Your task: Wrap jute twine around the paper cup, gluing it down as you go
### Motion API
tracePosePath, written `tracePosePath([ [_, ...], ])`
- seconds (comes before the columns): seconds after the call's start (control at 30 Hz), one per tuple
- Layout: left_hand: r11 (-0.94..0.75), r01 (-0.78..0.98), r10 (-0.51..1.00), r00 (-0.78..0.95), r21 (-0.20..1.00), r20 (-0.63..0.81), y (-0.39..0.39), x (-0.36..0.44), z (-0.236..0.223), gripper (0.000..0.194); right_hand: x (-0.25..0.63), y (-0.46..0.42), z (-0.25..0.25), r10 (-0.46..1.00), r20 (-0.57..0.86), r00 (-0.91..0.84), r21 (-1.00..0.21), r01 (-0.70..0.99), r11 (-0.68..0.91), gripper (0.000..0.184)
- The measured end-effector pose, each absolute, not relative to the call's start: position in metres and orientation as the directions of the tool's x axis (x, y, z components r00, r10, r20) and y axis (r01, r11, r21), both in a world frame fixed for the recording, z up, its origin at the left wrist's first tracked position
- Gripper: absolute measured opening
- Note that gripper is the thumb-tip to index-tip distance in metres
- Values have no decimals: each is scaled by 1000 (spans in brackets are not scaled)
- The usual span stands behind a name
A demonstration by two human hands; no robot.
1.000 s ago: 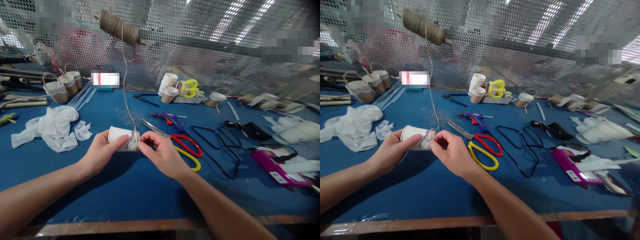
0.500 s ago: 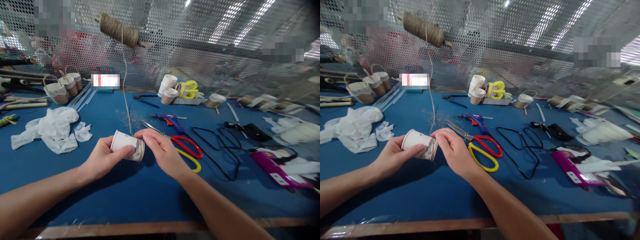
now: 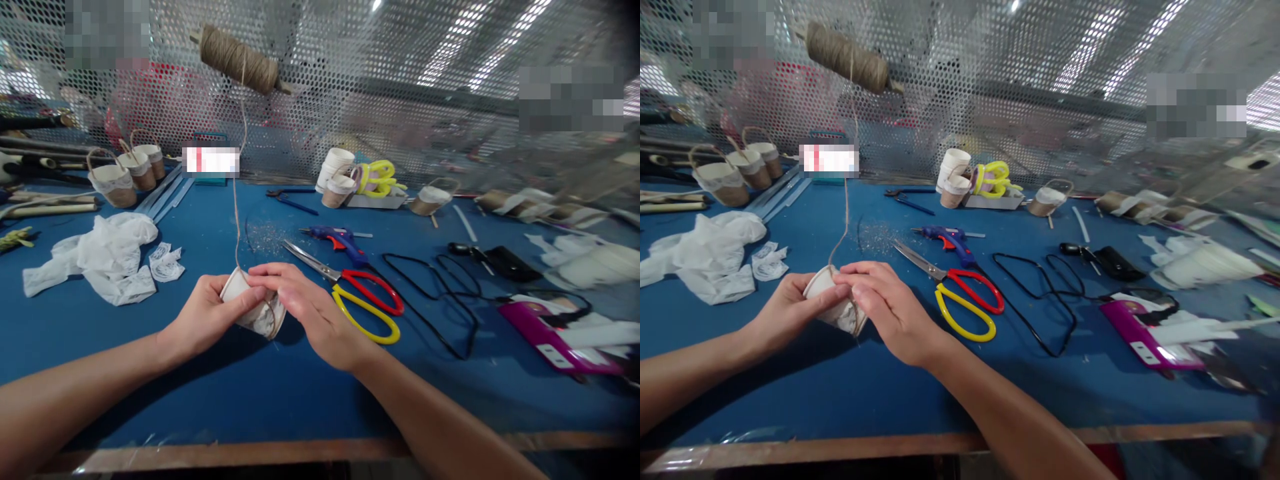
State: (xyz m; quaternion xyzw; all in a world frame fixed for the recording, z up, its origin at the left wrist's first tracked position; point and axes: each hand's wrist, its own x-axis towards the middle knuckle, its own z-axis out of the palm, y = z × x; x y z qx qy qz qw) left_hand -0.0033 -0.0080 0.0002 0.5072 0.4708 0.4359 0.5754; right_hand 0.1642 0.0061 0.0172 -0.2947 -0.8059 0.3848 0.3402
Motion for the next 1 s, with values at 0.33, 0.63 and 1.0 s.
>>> tracePosePath([
  [0.33,127,-36,981,153,991,-120,-7,-3,-3,20,164,10,23,782,267,-563,-811,307,499,30],
  [0.63,72,-72,995,72,995,-66,2,-8,-7,22,232,106,28,998,5,55,-476,878,-46,28],
  [1.0,52,35,998,38,998,-53,7,-8,-12,28,244,98,28,993,-14,114,-675,732,-94,28],
])
